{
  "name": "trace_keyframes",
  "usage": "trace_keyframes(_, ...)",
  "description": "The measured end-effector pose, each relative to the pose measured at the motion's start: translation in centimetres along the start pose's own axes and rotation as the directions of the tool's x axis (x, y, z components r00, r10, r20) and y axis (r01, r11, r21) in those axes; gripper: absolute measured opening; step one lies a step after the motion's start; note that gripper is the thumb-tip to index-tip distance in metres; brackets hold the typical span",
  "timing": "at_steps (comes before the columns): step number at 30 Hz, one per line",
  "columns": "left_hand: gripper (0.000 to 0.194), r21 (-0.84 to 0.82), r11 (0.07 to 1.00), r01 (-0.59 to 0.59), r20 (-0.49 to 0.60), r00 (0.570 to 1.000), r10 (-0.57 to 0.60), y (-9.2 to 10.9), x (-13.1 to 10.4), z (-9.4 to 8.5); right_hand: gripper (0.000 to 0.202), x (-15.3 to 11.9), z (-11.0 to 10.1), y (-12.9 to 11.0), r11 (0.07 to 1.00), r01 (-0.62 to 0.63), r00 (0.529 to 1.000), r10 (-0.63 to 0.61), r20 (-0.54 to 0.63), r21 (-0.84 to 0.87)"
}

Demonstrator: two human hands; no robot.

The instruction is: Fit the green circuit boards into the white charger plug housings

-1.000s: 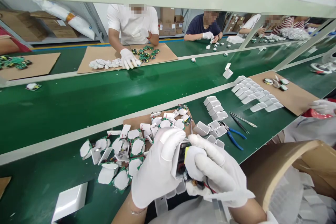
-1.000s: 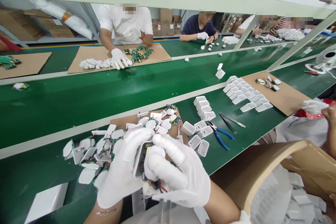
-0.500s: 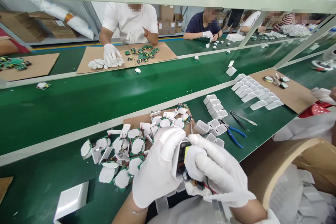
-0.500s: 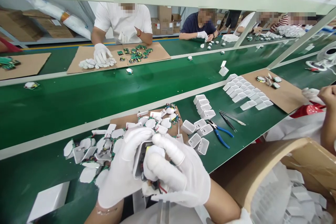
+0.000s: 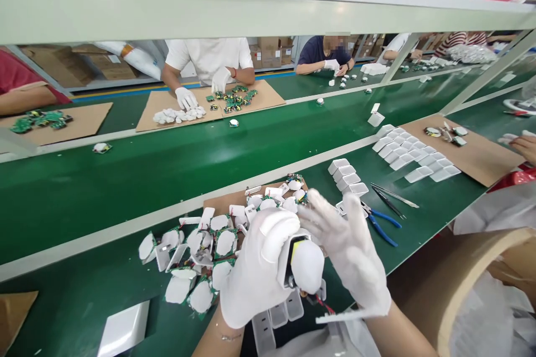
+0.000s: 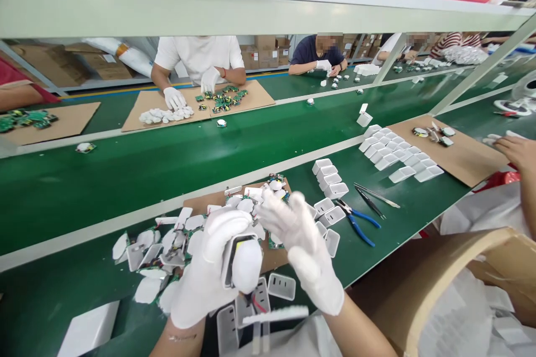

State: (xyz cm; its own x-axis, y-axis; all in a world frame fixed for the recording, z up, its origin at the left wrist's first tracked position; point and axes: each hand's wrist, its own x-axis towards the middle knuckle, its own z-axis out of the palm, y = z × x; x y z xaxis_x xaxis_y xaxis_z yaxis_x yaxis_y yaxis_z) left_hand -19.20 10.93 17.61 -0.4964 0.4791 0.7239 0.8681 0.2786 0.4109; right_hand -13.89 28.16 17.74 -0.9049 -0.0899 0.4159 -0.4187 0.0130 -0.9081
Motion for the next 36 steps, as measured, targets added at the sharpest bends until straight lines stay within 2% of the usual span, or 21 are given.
trace_keyframes(1, 0.046, 0.012, 1.000, -0.007, 0.007, 1.000, 0.007, 0.0, 0.0, 0.1, 0.079, 0.0, 0.2, 0.2, 0.983, -0.083, 0.996, 0.088, -0.027, 0.166)
trace_keyframes(2, 0.046, 0.023, 1.000, -0.009, 0.015, 1.000, 0.008, 0.0, 0.0, 0.2, 0.098, 0.1, 0.4, 0.4, 0.942, -0.143, 0.989, 0.150, -0.002, 0.303)
trace_keyframes(4, 0.045, 0.038, 0.999, -0.004, 0.029, 1.000, 0.003, 0.0, -0.1, 0.4, 0.120, 0.4, 0.8, 0.4, 0.859, -0.271, 0.962, 0.239, 0.128, 0.435)
trace_keyframes(6, 0.047, 0.021, 1.000, 0.002, 0.043, 0.999, -0.003, 0.0, -0.2, 0.6, 0.119, 0.8, 1.1, 0.2, 0.801, -0.364, 0.931, 0.316, 0.180, 0.476)
trace_keyframes(10, 0.051, -0.057, 0.998, 0.019, 0.076, 0.997, -0.015, -0.2, -0.3, 1.1, 0.104, 1.3, 1.5, 0.0, 0.771, -0.399, 0.914, 0.374, 0.155, 0.497)
trace_keyframes(14, 0.051, -0.065, 0.997, 0.040, 0.079, 0.996, -0.035, -0.4, -0.3, 1.4, 0.087, 1.1, 1.3, 0.7, 0.831, -0.393, 0.913, 0.404, 0.059, 0.394)
trace_keyframes(16, 0.053, -0.078, 0.996, 0.043, 0.087, 0.996, -0.036, -0.3, -0.2, 1.4, 0.086, 1.0, 0.8, 1.1, 0.857, -0.400, 0.916, 0.388, 0.103, 0.325)
trace_keyframes(18, 0.055, -0.099, 0.994, 0.044, 0.100, 0.994, -0.034, -0.2, -0.1, 1.4, 0.077, 1.2, 0.3, 1.2, 0.854, -0.392, 0.920, 0.355, 0.166, 0.343)
trace_keyframes(20, 0.058, -0.119, 0.992, 0.051, 0.111, 0.993, -0.038, -0.1, -0.1, 1.4, 0.072, 1.5, 0.1, 1.1, 0.850, -0.396, 0.918, 0.364, 0.157, 0.346)
trace_keyframes(24, 0.057, -0.124, 0.987, 0.103, 0.130, 0.988, -0.087, -0.1, -0.3, 1.6, 0.076, 2.0, 0.8, 0.5, 0.899, -0.416, 0.909, 0.408, 0.083, 0.138)
trace_keyframes(29, 0.058, -0.246, 0.957, 0.154, 0.146, 0.982, -0.120, -0.7, -0.9, 2.1, 0.060, 1.5, 1.5, 0.8, 0.952, -0.289, 0.957, 0.286, 0.041, 0.100)
trace_keyframes(32, 0.059, -0.336, 0.920, 0.201, 0.201, 0.970, -0.138, -1.0, -0.9, 2.2, 0.061, 1.1, 1.1, 0.9, 0.941, -0.338, 0.941, 0.338, 0.015, -0.012)
trace_keyframes(36, 0.060, -0.344, 0.906, 0.245, 0.240, 0.956, -0.167, -0.9, -0.8, 2.1, 0.066, 1.0, 0.5, 0.3, 0.926, -0.373, 0.923, 0.377, 0.073, -0.060)
